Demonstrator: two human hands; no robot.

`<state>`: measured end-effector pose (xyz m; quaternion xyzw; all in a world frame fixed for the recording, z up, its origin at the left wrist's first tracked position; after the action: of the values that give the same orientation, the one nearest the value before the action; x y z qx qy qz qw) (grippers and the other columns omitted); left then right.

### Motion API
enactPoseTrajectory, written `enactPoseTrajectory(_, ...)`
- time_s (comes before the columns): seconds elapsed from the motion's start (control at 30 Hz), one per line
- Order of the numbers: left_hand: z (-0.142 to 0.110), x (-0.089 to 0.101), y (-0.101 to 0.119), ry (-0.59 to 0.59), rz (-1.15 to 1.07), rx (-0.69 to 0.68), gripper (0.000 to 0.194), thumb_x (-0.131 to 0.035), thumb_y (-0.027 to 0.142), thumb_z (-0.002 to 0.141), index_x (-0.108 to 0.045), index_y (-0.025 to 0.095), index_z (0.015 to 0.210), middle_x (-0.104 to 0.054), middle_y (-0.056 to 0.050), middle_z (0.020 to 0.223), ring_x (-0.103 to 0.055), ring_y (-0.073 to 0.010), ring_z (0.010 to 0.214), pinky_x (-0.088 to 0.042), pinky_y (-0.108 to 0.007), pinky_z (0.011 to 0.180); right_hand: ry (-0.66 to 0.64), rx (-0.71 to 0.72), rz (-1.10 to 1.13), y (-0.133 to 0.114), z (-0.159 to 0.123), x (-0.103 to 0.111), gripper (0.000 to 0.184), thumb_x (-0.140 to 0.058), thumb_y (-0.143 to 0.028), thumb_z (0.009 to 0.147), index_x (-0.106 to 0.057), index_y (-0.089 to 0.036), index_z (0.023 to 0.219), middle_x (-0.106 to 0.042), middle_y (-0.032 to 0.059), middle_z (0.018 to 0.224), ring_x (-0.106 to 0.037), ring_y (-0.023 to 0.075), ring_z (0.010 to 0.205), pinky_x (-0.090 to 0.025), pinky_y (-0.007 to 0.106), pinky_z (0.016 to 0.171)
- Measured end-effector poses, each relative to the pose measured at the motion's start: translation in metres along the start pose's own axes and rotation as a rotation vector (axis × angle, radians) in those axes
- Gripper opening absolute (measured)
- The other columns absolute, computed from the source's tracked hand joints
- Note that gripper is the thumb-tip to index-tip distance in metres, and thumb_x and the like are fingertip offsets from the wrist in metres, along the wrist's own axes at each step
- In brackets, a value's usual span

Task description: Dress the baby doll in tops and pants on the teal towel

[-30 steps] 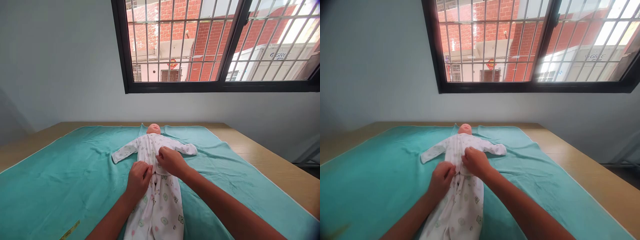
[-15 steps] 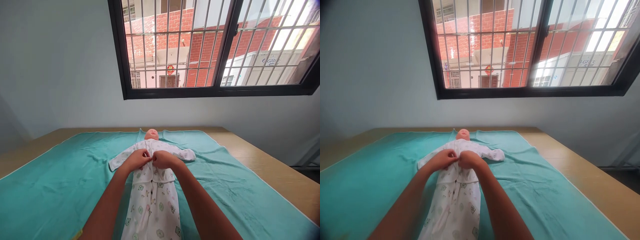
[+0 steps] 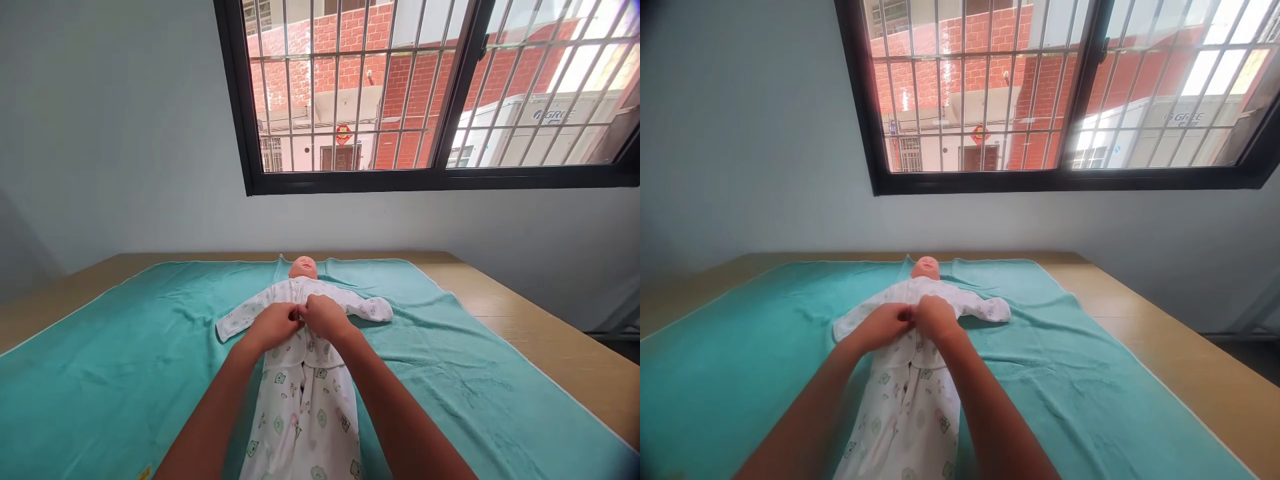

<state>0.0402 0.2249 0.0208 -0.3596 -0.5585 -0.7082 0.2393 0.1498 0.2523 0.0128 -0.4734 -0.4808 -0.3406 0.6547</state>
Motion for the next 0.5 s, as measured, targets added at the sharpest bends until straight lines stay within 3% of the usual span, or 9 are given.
enactPoseTrajectory(0.23,0.002,-0.004,0.001,0.063,0.112,0.026,0.016,-0.055,0.033,0.078,-0.063,0.021,0.073,-0.069,-0.004,0.077,-0.059,-0.0186,0.07,-0.034,-0.025,0.059,0.03,-0.056,0.14,0.011,0.01,-0.004,0.029,-0.049,-0.037,0.085,-0.067,-0.015,0.075,-0.071,0.0142,0.084,-0.066,0.0265,0.081,-0.043,0.03,0.064)
enactPoseTrajectory(0.37,0.003,-0.007,0.001,0.056,0.13,0.033,0.02,-0.052,0.035,0.081,-0.058,0.021,0.067,-0.066,-0.002,0.073,-0.057,-0.0175,0.067,-0.032,-0.025,0.057,-0.162,-0.058,0.46,0.022,0.013,-0.013,0.021,-0.052,-0.027,0.078,-0.057,-0.017,0.06,-0.067,0.0083,0.063,-0.064,0.0197,0.062,-0.045,0.027,0.057)
enactPoseTrajectory(0.5,0.004,-0.005,0.001,0.101,0.089,0.009,0.014,-0.055,0.033,0.078,-0.055,0.021,0.071,-0.064,0.0,0.075,-0.055,-0.0168,0.068,-0.033,-0.026,0.056,-0.273,-0.071,0.751,0.029,0.011,-0.016,0.012,-0.052,-0.019,0.073,-0.055,-0.016,0.062,-0.067,0.0054,0.063,-0.059,0.0136,0.053,-0.046,0.022,0.05)
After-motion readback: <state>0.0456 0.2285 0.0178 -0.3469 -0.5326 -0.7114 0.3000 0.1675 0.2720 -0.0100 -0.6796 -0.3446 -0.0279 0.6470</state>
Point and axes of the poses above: each hand's wrist, its own z-axis towards the middle knuckle, its own x-axis out of the back of the hand, y = z × x, the point moved 7 cm from there along z, towards the middle knuckle
